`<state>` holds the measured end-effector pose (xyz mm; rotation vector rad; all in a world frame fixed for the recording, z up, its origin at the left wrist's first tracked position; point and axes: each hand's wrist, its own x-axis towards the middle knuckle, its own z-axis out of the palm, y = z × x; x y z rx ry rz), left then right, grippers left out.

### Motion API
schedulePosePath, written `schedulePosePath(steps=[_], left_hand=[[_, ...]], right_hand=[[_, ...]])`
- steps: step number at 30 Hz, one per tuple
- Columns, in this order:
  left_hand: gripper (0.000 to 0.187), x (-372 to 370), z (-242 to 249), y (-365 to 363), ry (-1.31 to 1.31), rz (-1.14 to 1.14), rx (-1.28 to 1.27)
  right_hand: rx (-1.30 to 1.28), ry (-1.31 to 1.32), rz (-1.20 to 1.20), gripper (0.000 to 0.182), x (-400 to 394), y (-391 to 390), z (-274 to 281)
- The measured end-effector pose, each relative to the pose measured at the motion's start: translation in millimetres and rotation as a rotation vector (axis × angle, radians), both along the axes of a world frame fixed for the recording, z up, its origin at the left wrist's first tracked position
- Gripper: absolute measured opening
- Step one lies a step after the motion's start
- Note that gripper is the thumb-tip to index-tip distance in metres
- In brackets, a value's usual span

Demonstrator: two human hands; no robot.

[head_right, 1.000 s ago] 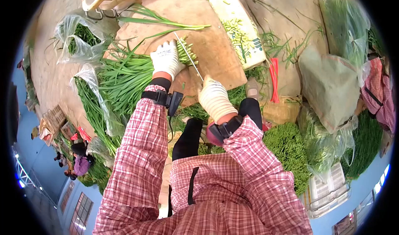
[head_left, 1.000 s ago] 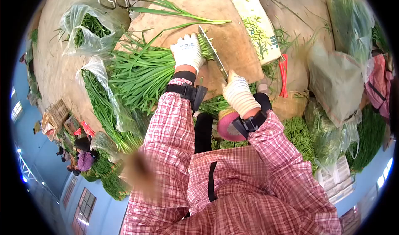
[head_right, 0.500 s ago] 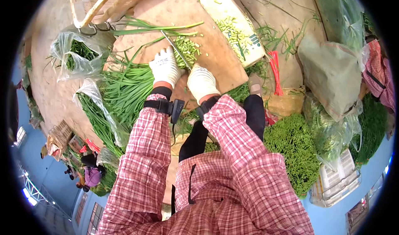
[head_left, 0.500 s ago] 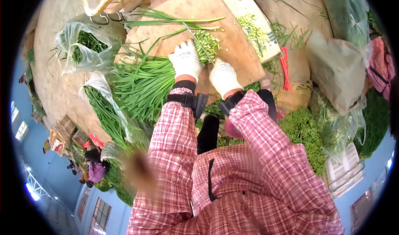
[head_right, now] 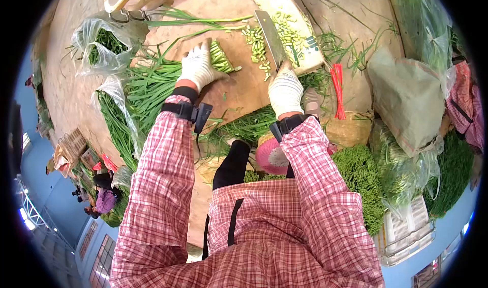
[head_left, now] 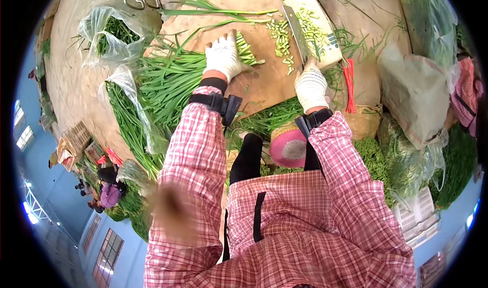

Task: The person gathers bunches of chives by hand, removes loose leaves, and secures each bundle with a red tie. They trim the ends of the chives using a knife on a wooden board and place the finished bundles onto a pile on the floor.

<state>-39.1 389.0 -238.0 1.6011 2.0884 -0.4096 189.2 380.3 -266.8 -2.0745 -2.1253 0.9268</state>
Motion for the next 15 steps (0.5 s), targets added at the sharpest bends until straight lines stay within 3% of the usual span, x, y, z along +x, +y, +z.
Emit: schedulePosePath(steps=[2, 3, 5, 10, 13, 14, 15], left_hand=[[0.115, -9, 8, -13, 0.028, -0.026, 0.097], [0.115, -10, 11, -20, 0.056, -0.053, 0.188], [0.115, -7, 10, -27, 0.057, -0.093, 0.238], [0.109, 0, -11, -33, 0.078, -0.039, 0.238], [0.107, 1, -11, -34, 0.086, -0.015, 0.234], [0.107, -1, -12, -35, 0.069, -0.021, 0.224], [0.107, -3, -11, -31, 0.061, -0.022, 0.229]], right_hand=[[0.277, 0.104, 0.024, 0.032, -1, -5, -2], [0.279, 0.104, 0.029, 0.032, -2, -10, 1], [-0.129, 0.254, -0.004, 0.035, -10, -32, 13], [-0.19, 0.161, 0.128, 0.052, -37, -74, -8], [-0.155, 0.133, 0.122, 0.051, -35, -69, -15], [-0.296, 0.095, 0.118, 0.044, -35, -48, 2], [-0.011, 0.06, 0.072, 0.035, -31, -44, -2]])
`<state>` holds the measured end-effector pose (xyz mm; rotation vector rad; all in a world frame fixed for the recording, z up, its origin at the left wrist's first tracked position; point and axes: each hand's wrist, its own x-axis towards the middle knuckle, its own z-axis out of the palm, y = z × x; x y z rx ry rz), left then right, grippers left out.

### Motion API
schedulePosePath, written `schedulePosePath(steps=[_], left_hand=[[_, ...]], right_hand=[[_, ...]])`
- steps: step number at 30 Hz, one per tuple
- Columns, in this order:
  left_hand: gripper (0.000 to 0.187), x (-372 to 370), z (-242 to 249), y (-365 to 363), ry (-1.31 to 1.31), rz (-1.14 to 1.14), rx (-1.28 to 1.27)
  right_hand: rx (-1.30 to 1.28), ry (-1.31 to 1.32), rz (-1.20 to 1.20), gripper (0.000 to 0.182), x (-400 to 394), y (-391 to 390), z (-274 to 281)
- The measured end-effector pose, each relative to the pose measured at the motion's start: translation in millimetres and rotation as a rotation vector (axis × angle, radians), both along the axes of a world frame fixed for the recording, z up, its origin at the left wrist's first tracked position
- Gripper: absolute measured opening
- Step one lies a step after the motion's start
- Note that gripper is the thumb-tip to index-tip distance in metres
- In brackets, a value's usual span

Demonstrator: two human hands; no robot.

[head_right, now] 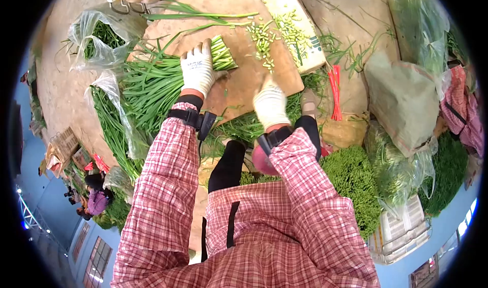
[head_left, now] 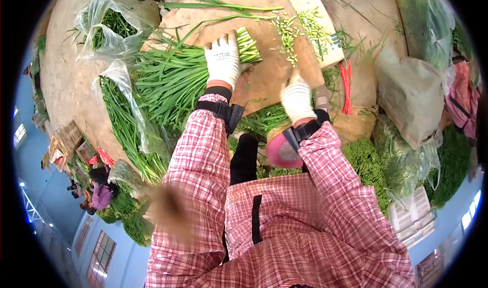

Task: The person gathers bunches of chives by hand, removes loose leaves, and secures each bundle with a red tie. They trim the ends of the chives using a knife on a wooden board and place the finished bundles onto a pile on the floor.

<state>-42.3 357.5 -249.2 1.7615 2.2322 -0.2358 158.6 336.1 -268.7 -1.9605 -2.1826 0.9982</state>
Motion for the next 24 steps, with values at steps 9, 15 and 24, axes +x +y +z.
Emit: schedulePosePath(steps=[9, 15, 24], left_hand=[[0.117, -25, 21, -30, -0.088, 0.058, 0.175], [0.108, -32, 24, -71, -0.033, 0.154, 0.261], [0.077, -23, 27, -136, -0.094, 0.364, 0.433]], right_hand=[[0.116, -0.335, 0.236, 0.046, 16, 50, 11], [0.271, 0.259, 0.321, 0.045, -60, 83, 13], [0.359, -0.099, 1.091, 0.112, -114, 83, 29]])
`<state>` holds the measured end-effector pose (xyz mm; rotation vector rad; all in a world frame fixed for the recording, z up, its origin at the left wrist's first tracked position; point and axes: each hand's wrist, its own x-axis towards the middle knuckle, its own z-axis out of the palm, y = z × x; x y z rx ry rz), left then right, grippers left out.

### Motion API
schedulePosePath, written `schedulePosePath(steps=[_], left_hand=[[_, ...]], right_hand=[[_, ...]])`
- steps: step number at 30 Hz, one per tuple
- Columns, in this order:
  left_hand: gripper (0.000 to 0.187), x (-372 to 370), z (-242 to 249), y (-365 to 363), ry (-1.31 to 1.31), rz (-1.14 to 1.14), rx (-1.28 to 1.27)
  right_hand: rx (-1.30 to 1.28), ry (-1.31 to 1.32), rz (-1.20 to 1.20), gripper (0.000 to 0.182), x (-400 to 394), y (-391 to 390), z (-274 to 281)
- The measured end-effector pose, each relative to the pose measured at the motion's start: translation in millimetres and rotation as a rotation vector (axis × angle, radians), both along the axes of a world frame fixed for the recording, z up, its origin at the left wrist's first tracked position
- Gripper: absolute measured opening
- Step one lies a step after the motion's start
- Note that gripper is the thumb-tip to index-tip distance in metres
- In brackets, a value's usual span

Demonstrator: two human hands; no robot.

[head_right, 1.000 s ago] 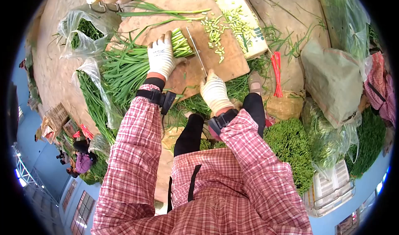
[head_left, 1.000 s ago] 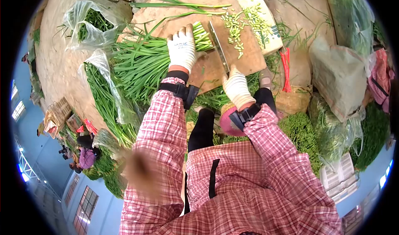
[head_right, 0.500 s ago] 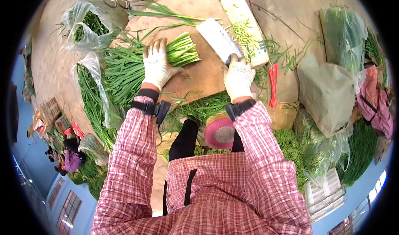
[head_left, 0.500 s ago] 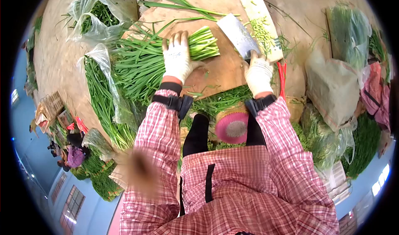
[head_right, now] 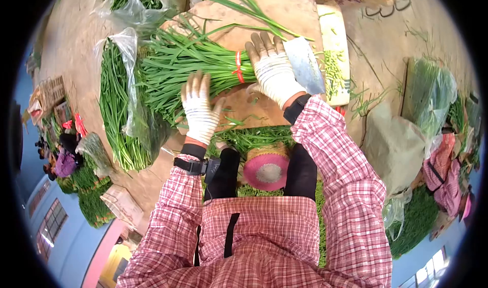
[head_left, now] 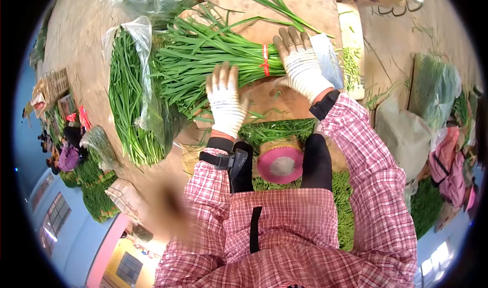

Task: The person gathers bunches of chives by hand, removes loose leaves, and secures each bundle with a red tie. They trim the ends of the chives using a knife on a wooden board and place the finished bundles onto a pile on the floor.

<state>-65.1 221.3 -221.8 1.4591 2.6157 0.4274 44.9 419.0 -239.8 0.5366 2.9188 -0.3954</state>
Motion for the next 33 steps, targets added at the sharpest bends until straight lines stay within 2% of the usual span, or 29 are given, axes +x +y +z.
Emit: schedulePosePath(steps=[2, 4, 6, 7, 8, 10, 11, 12, 14, 15, 16, 18, 19, 20, 22, 24, 25, 26, 27, 28, 29, 31, 32, 33], left_hand=[[0.076, 4, -5, 7, -0.01, -0.059, 0.02], [0.072, 6, -3, 9, -0.034, -0.045, -0.008], [0.065, 11, -3, 2, -0.101, 0.061, 0.136], [0.058, 18, -2, -5, -0.119, 0.099, 0.228], [0.059, 26, 4, -12, -0.175, 0.141, 0.265], [0.063, 42, 11, -30, -0.422, 0.256, 0.268], [0.068, 53, 3, -41, -0.843, 0.408, 0.404], [0.068, 57, 7, -44, -0.837, 0.424, 0.422], [0.073, 66, 13, -50, -1.487, 0.575, 0.607], [0.077, 70, 15, -50, -1.596, 0.604, 0.612], [0.077, 70, 18, -49, -1.581, 0.625, 0.647], [0.078, 72, 23, -42, -2.2, 0.388, 1.033], [0.079, 84, 13, -40, -2.177, 0.515, 1.163], [0.079, 89, 14, -39, -2.177, 0.513, 1.186], [0.074, 96, 21, -36, -2.295, 0.903, 1.199], [0.068, 97, 57, -36, -2.158, 0.846, 0.943], [0.059, 101, 54, -39, -2.212, 0.862, 0.929], [0.059, 103, 59, -38, -2.218, 0.863, 0.924], [0.056, 105, 64, -36, -2.094, 0.91, 0.803], [0.053, 109, 69, -35, -1.967, 0.949, 0.685], [0.052, 111, 73, -34, -1.85, 0.928, 0.667], [0.052, 115, 83, -37, -1.819, 0.922, 0.656], [0.052, 121, 89, -44, -1.793, 0.928, 0.633], [0.052, 123, 94, -52, -1.896, 0.943, 0.66]], right_hand=[[0.033, -0.085, 0.069, 0.113, -7, -4, -12], [0.043, -0.056, 0.086, 0.11, -6, -3, -20], [0.077, -0.033, 0.088, 0.1, -9, -2, -19], [0.049, -0.012, 0.091, 0.099, -14, 1, -18], [0.057, -0.013, 0.104, 0.099, -19, 3, -8], [-0.074, -0.245, 0.062, 0.093, -34, 10, 23], [-0.141, -0.328, 0.069, 0.086, -43, 14, 39], [-0.129, -0.326, 0.089, 0.086, -43, 15, 46], [-0.647, -0.351, -0.039, 0.057, -38, 20, 63], [-0.869, -0.37, -0.033, 0.052, -33, 20, 78], [-1.091, -0.394, -0.027, 0.047, -24, 17, 96], [-1.377, -0.489, -0.16, 0.051, 9, 0, 123], [-1.662, -0.456, -0.425, 0.057, 34, -17, 120], [-1.931, -0.403, -0.715, 0.063, 62, -34, 109], [-2.1, -0.348, -0.878, 0.077, 102, -58, 103], [-2.192, -0.288, -0.867, 0.083, 117, -73, 105], [-2.206, -0.259, -0.829, 0.083, 122, -77, 103], [-2.22, -0.234, -0.789, 0.082, 120, -80, 106], [-2.19, -0.285, -0.962, 0.08, 125, -86, 95], [-2.195, -0.325, -0.855, 0.08, 131, -93, 85], [-2.199, -0.302, -0.883, 0.079, 132, -101, 90], [-2.234, -0.281, -0.933, 0.076, 140, -117, 94], [-2.281, -0.263, -0.966, 0.07, 135, -126, 116], [-2.239, -0.257, -0.967, 0.066, 138, -132, 117]])
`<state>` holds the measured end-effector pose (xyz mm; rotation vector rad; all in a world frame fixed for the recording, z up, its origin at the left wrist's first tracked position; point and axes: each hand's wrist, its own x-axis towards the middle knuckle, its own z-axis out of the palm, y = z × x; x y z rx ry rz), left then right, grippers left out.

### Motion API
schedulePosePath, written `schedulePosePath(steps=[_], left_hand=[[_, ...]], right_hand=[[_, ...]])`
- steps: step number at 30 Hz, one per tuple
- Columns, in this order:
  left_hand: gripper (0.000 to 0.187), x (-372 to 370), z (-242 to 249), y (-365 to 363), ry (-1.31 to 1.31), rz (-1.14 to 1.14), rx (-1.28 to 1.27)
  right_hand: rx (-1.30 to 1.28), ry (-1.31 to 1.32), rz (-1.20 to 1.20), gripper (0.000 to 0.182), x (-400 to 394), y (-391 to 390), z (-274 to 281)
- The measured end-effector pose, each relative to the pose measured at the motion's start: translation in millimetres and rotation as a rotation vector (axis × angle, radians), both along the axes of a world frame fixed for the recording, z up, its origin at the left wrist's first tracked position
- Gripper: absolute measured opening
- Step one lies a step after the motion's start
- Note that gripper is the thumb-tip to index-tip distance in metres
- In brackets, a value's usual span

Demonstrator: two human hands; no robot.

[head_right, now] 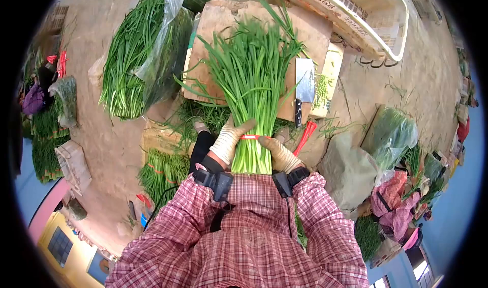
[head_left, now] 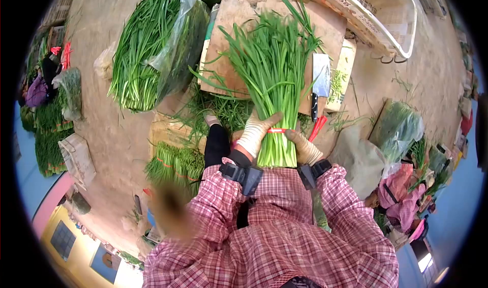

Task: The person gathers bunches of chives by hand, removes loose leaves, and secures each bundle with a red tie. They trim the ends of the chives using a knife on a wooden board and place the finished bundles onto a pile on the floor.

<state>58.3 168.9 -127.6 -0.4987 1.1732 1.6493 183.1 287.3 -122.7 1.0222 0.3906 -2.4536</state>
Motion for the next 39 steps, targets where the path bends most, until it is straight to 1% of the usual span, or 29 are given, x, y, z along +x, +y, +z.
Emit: schedulePosePath(steps=[3, 4, 5, 7, 9, 10, 11, 13, 14, 15, 17, 18, 19, 21, 23, 24, 25, 26, 27, 29, 30, 31, 33, 34, 35, 36, 37, 38, 39], left_hand=[[0.052, 5, -3, -19, -0.367, 0.044, 0.223], [0.049, 2, -3, -25, -0.41, -0.035, 0.223], [0.047, -1, 4, -24, -0.506, -0.038, 0.244], [0.049, -1, 15, -20, -0.344, -0.05, 0.23], [0.053, -1, -7, -29, -0.683, -0.026, 0.394], [0.056, -11, -3, -30, -0.575, -0.086, 0.299], [0.053, -18, 8, -23, -0.605, -0.026, 0.361], [0.047, -18, 0, -5, -0.631, -0.015, 0.267], [0.042, -17, -3, 2, -0.599, -0.07, 0.165], [0.042, -16, -1, 4, -0.48, -0.101, 0.148], [0.043, -3, 12, -4, -0.36, -0.025, 0.266], [0.044, 1, 21, -7, -0.335, 0.001, 0.274], [0.049, 3, 15, -14, -0.209, -0.042, 0.251], [0.053, 3, 31, -24, -0.087, -0.144, 0.193], [0.057, 3, 31, -40, 0.06, -0.227, 0.199], [0.058, 2, 33, -50, 0.136, -0.295, 0.143], [0.059, 2, 35, -61, 0.211, -0.36, 0.085], [0.062, 0, 43, -71, 0.243, -0.384, 0.064], [0.065, -5, 49, -84, 0.278, -0.468, 0.022], [0.067, -12, 58, -111, 0.176, -0.499, 0.05], [0.069, -13, 47, -131, 0.131, -0.555, 0.069], [0.069, -14, 44, -146, 0.105, -0.536, 0.065], [0.069, -18, 42, -178, 0.088, -0.605, 0.063], [0.067, -20, 48, -188, 0.054, -0.527, 0.13], [0.066, -21, 39, -207, 0.155, -0.558, 0.192], [0.064, -20, 23, -224, 0.104, -0.615, 0.216], [0.063, -14, 22, -247, 0.208, -0.559, 0.151], [0.063, 5, 4, -263, 0.043, -0.445, 0.08], [0.064, 6, 18, -277, -0.165, -0.293, 0.224]], right_hand=[[0.079, 0.006, -0.043, 0.053, 0, -10, 6], [0.045, -0.043, -0.111, 0.048, 1, -14, 9], [0.038, -0.051, -0.123, 0.046, 0, -16, 9], [0.059, -0.084, -0.191, 0.045, -2, -20, 14], [0.125, -0.058, -0.064, 0.046, 4, -13, 17], [0.083, -0.08, -0.067, 0.045, 3, -12, 24], [0.086, -0.051, -0.055, 0.045, 7, -12, 23], [0.209, 0.075, 0.021, 0.048, 12, -11, 26], [0.211, 0.04, 0.013, 0.05, 8, -9, 39], [0.256, 0.098, 0.006, 0.05, 14, -4, 35], [0.374, 0.076, 0.155, 0.05, 28, 30, 37], [0.869, -0.033, 0.404, 0.053, 12, 48, 50], [1.093, 0.113, 0.102, 0.062, 5, 48, 46], [1.659, 0.235, 0.302, 0.078, -17, 65, 27], [2.106, 0.44, 0.6, 0.09, -45, 58, 35], [2.128, 0.433, 0.738, 0.094, -56, 49, 31], [2.202, 0.487, 0.873, 0.088, -66, 43, 27], [2.29, 0.556, 0.909, 0.084, -78, 45, 24], [2.372, 0.62, 0.95, 0.079, -88, 51, 17], [2.533, 0.636, 1.02, 0.064, -109, 82, 0], [2.231, 0.309, 0.949, 0.059, -124, 121, -21], [1.906, 0.022, 0.872, 0.054, -133, 147, -41], [2.44, -0.222, 1.434, 0.045, -141, 133, -16], [2.58, -0.007, 1.26, 0.044, -138, 127, -18], [2.675, 0.251, 1.054, 0.043, -138, 114, -24], [2.413, 0.33, 0.904, 0.045, -139, 87, -26], [2.125, 0.403, 0.796, 0.046, -140, 61, -29], [2.094, 0.453, 0.854, 0.049, -138, 49, -42], [1.932, 0.448, 0.755, 0.045, -130, 40, -58]])
